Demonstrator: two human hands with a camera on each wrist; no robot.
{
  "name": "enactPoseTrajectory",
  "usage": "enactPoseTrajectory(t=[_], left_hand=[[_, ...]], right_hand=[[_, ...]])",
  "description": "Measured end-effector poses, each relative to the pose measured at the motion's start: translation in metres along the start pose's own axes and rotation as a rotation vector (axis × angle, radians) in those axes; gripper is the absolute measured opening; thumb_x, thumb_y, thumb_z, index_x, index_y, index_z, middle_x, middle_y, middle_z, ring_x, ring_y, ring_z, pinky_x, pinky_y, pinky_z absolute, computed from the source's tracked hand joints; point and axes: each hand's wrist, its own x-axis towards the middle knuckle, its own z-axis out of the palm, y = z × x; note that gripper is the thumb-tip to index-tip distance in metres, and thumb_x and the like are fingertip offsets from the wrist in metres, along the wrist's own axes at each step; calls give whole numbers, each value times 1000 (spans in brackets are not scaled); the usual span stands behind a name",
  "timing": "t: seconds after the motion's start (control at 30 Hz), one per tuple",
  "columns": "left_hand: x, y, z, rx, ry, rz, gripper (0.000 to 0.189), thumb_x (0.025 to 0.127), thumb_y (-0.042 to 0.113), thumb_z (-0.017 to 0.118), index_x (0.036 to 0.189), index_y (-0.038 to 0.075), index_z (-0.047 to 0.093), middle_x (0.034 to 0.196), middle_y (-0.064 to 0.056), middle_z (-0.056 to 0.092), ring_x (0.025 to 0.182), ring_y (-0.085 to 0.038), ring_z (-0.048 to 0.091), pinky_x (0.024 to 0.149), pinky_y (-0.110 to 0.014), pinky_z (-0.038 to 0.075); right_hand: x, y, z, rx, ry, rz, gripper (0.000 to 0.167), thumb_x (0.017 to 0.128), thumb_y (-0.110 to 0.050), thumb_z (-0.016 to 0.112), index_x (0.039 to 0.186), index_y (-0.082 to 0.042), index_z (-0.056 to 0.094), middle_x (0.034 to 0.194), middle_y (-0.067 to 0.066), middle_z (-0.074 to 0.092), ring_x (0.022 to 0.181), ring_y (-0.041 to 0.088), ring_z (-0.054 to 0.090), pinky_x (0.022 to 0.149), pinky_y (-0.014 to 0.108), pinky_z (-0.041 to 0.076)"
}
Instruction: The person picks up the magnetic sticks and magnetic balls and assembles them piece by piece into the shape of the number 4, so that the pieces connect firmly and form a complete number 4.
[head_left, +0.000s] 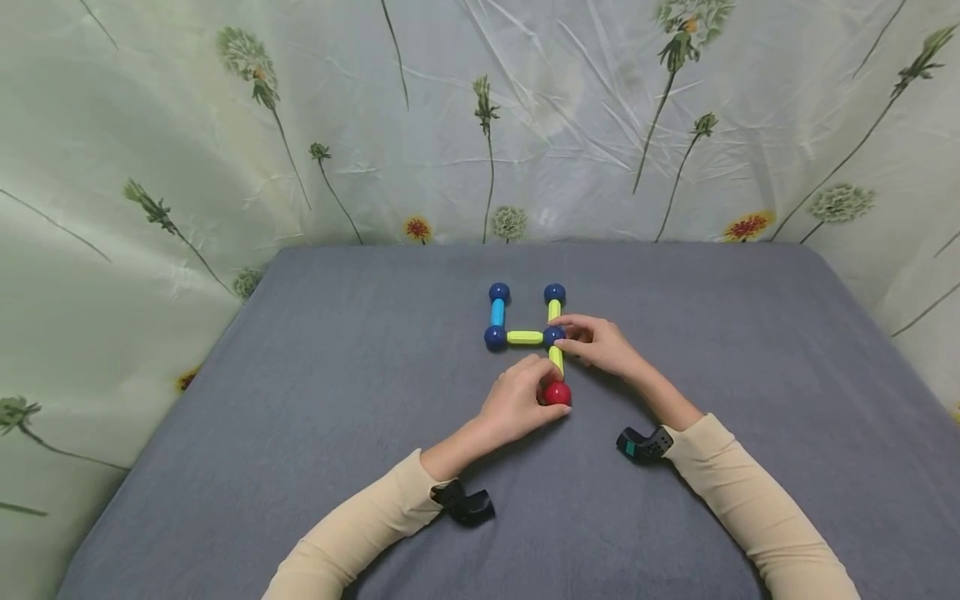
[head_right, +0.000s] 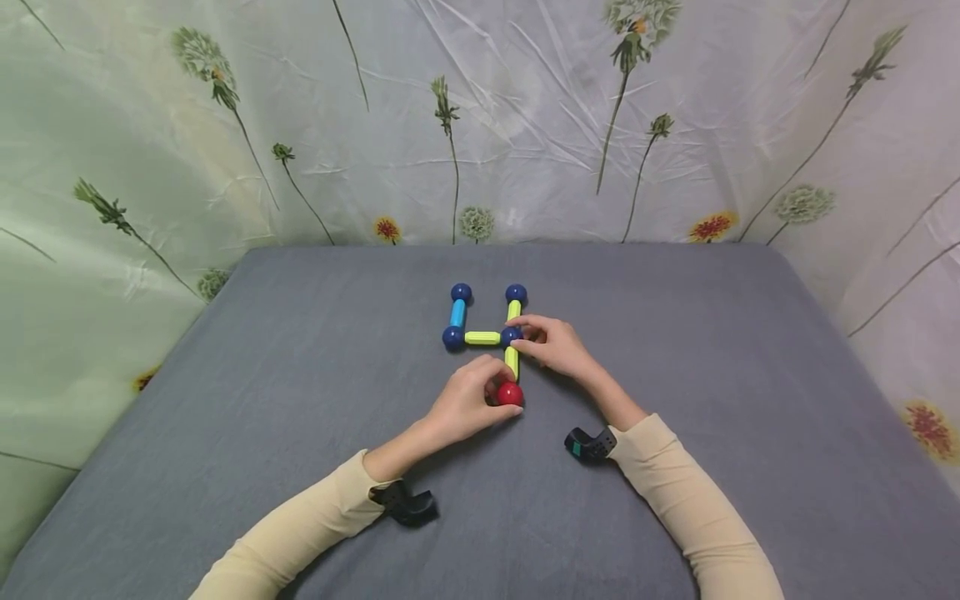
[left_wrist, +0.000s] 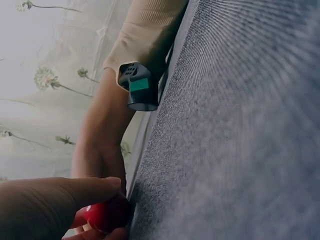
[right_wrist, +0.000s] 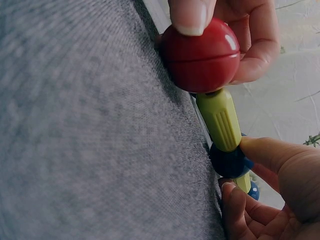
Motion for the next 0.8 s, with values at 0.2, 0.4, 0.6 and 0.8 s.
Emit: enactPoseTrajectory(t=[0.2, 0.4, 0.6, 0.8], left_hand=[[1, 0, 2, 28, 35, -9, 36, 75, 29, 79, 98, 13, 57, 90, -1, 55, 77, -9, 51, 64, -14, 42], [0, 0, 2, 37, 38, -3, 35, 75, 27, 79, 98, 13, 57, 90, -2, 55, 77, -9, 52, 64, -15, 42], [0, 1, 2, 67, 19, 8, 31, 78, 26, 76, 102, 13, 62, 93, -2, 55, 78, -9, 54, 65, -16, 43], [0, 2, 2, 77, 30, 11, 31, 78, 27, 76, 103, 13, 64, 93, -3, 55, 77, -10, 54, 66, -16, 43]], right_hand=[[0, -1, 0, 0, -1, -1, 35, 90, -20, 62, 124, -13, 59, 97, 15, 62, 67, 17, 50, 55, 24, 45], [0, 0, 1, -4, 3, -2, 35, 90, -20, 62, 124, -12, 59, 96, 15, 62, 66, 14, 49, 54, 24, 45], [1, 2, 1, -16, 4, -5, 36, 89, -20, 62, 125, -11, 58, 94, 15, 61, 66, 15, 49, 54, 21, 43], [1, 3, 1, -18, 8, -17, 36, 90, -20, 62, 125, -10, 58, 94, 16, 61, 65, 14, 49, 53, 21, 43]])
